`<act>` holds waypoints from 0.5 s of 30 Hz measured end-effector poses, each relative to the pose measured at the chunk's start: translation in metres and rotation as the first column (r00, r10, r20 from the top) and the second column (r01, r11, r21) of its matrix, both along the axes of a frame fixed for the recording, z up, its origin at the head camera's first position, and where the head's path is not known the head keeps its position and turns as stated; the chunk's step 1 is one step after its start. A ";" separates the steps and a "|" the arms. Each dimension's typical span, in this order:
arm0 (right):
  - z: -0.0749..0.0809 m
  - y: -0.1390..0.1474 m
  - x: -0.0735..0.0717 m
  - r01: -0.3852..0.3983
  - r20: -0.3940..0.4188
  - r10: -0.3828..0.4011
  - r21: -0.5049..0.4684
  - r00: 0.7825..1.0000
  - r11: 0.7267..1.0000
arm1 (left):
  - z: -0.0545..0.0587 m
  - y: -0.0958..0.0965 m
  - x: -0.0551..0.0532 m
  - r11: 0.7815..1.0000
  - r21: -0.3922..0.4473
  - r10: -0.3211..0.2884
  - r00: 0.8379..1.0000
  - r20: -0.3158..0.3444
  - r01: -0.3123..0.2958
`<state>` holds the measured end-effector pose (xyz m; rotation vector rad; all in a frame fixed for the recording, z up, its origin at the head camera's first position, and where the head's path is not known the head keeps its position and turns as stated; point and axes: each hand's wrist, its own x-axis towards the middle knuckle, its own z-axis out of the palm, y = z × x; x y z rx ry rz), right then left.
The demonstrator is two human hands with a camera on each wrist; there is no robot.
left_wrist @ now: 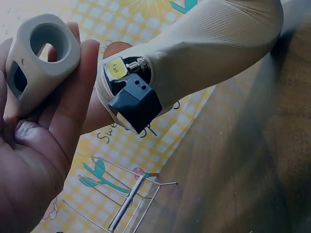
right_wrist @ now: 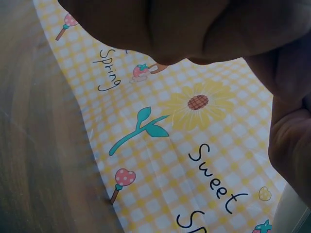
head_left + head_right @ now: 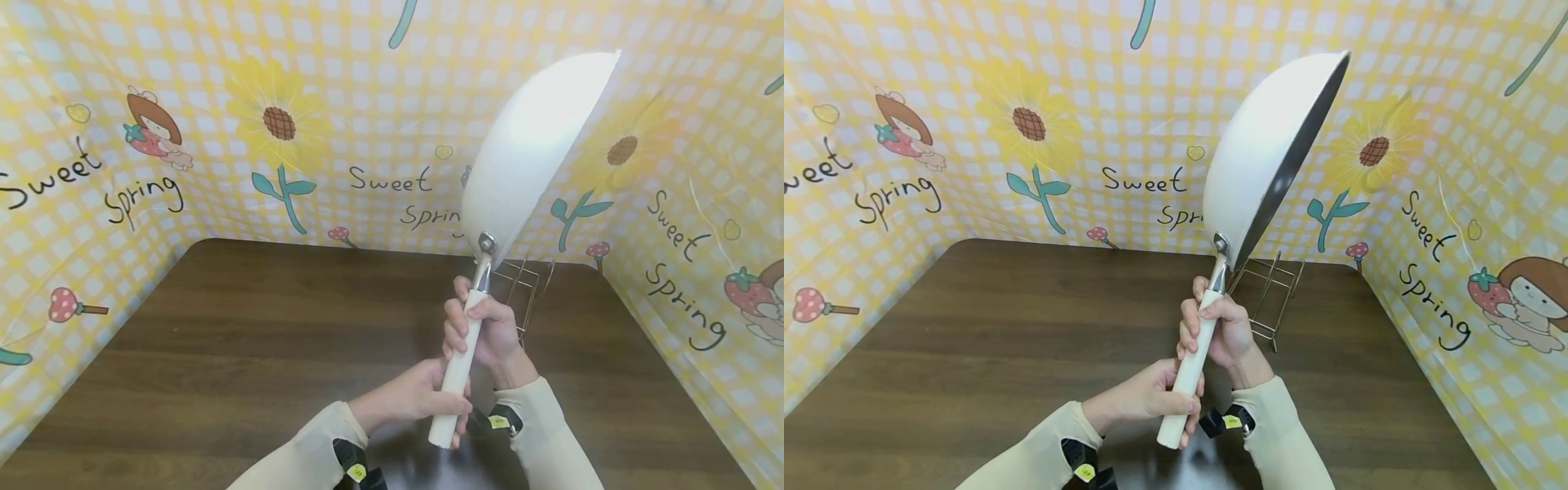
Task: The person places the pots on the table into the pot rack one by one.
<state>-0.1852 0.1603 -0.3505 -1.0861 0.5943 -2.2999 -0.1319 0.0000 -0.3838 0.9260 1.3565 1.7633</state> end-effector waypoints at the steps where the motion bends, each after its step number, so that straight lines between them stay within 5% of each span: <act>1: -0.001 0.000 0.000 -0.003 -0.003 0.003 -0.003 1.000 1.000 | 0.000 0.000 0.000 1.000 -0.002 -0.001 1.000 0.004 0.001; 15: -0.012 0.006 0.002 -0.021 -0.022 0.021 0.012 1.000 1.000 | -0.013 0.004 0.000 1.000 -0.030 -0.003 1.000 -0.002 0.003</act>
